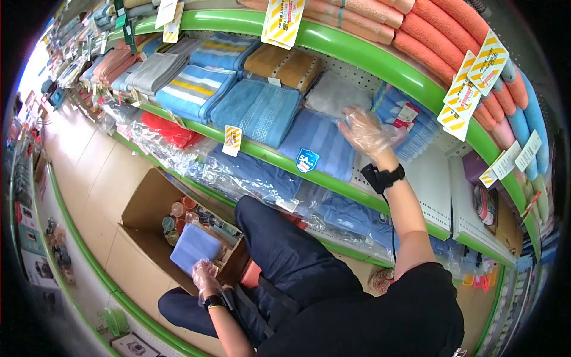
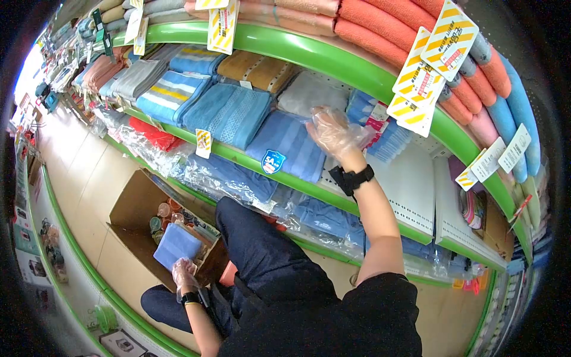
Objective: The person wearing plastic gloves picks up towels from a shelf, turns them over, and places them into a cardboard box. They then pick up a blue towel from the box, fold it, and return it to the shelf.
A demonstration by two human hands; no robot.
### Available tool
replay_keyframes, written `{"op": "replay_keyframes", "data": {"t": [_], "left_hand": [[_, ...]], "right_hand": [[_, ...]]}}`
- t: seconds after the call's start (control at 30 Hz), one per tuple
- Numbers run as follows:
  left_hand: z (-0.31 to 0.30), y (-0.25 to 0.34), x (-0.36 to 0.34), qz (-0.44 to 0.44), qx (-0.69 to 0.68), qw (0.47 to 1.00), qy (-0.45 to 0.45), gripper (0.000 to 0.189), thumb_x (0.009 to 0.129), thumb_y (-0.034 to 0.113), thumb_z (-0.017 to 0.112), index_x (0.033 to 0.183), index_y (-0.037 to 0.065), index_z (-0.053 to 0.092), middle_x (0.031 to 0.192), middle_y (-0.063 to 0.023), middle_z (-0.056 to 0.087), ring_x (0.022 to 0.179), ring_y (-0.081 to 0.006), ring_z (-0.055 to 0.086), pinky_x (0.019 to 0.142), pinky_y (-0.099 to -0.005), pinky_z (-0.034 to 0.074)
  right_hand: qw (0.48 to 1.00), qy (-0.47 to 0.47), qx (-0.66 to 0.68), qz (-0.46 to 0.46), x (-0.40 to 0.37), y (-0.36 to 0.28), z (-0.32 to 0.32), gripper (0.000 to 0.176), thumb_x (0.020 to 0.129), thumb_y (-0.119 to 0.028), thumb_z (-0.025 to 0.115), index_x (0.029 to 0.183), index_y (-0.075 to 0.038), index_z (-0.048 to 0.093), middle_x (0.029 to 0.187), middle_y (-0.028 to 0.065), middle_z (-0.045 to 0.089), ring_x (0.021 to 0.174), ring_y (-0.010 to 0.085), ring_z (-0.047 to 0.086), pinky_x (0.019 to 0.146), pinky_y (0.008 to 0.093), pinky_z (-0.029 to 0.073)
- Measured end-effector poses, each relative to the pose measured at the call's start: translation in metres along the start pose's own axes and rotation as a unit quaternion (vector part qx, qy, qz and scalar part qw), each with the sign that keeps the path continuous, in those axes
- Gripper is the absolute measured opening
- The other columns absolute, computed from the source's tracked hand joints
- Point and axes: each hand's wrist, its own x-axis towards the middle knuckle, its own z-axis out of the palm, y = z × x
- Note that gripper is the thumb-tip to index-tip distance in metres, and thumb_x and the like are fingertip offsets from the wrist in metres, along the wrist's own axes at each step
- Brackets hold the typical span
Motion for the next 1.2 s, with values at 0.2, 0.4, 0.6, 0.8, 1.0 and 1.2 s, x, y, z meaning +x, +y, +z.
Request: {"op": "replay_keyframes", "data": {"t": [0.2, 0.4, 0.6, 0.8, 1.0, 1.2], "left_hand": [[-0.009, -0.005, 0.002, 0.007, -0.045, 0.999, -0.020, 0.006, 0.086, 0.011, 0.052, 0.085, 0.009, 0.047, 0.075, -0.0041, 0.051, 0.060, -0.0130, 0.050, 0.049, -0.0230, 0.041], [0.001, -0.003, -0.006, 0.031, 0.017, 0.998, 0.050, 0.005, 0.087, 0.009, 0.046, 0.089, 0.005, 0.048, 0.072, -0.0074, 0.052, 0.055, -0.0135, 0.049, 0.046, -0.0246, 0.043], [-0.005, -0.006, 0.001, 0.026, 0.029, 0.999, 0.024, 0.005, 0.087, 0.008, 0.047, 0.087, 0.003, 0.047, 0.070, -0.0074, 0.053, 0.054, -0.0120, 0.049, 0.046, -0.0221, 0.042], [0.002, -0.006, 0.001, 0.010, 0.015, 0.998, 0.060, 0.003, 0.086, 0.007, 0.047, 0.086, 0.004, 0.046, 0.068, -0.0061, 0.050, 0.052, -0.0114, 0.047, 0.044, -0.0210, 0.041], [-0.005, -0.013, 0.007, 0.030, 0.026, 0.998, 0.053, 0.002, 0.086, 0.004, 0.047, 0.086, 0.006, 0.047, 0.069, -0.0062, 0.050, 0.050, -0.0115, 0.046, 0.042, -0.0205, 0.039], [-0.003, -0.007, -0.001, 0.019, -0.022, 0.999, 0.031, 0.002, 0.086, 0.005, 0.048, 0.086, 0.007, 0.048, 0.070, -0.0066, 0.051, 0.052, -0.0130, 0.048, 0.044, -0.0224, 0.041]], "right_hand": [[0.993, -0.114, 0.042, -0.001, 0.009, -0.019, 0.007, 0.045, 0.081, -0.035, 0.053, 0.108, 0.000, 0.053, 0.106, 0.0225, 0.055, 0.098, 0.0380, 0.053, 0.085, 0.0427, 0.043], [0.963, -0.263, 0.046, -0.035, -0.017, -0.069, -0.019, 0.088, 0.069, -0.061, 0.058, 0.128, 0.000, 0.037, 0.132, 0.0276, 0.033, 0.122, 0.0406, 0.033, 0.101, 0.0430, 0.030], [0.958, -0.283, 0.045, 0.007, -0.053, -0.057, -0.040, 0.096, 0.067, -0.064, 0.059, 0.130, 0.004, 0.031, 0.135, 0.0310, 0.026, 0.127, 0.0411, 0.024, 0.104, 0.0447, 0.023], [0.600, -0.071, 0.652, 0.459, -0.087, -0.009, -0.027, 0.070, 0.074, -0.045, 0.066, 0.119, 0.004, 0.044, 0.093, 0.0160, 0.055, 0.089, 0.0300, 0.055, 0.085, 0.0392, 0.043], [0.313, -0.083, 0.780, 0.536, -0.069, -0.004, -0.025, 0.062, 0.081, -0.037, 0.059, 0.118, 0.005, 0.032, 0.104, 0.0157, 0.050, 0.090, 0.0275, 0.053, 0.081, 0.0356, 0.045], [0.259, -0.142, 0.820, 0.489, -0.058, 0.002, -0.006, 0.066, 0.081, -0.034, 0.060, 0.123, 0.007, 0.032, 0.119, 0.0189, 0.047, 0.105, 0.0273, 0.052, 0.089, 0.0370, 0.043]]}}
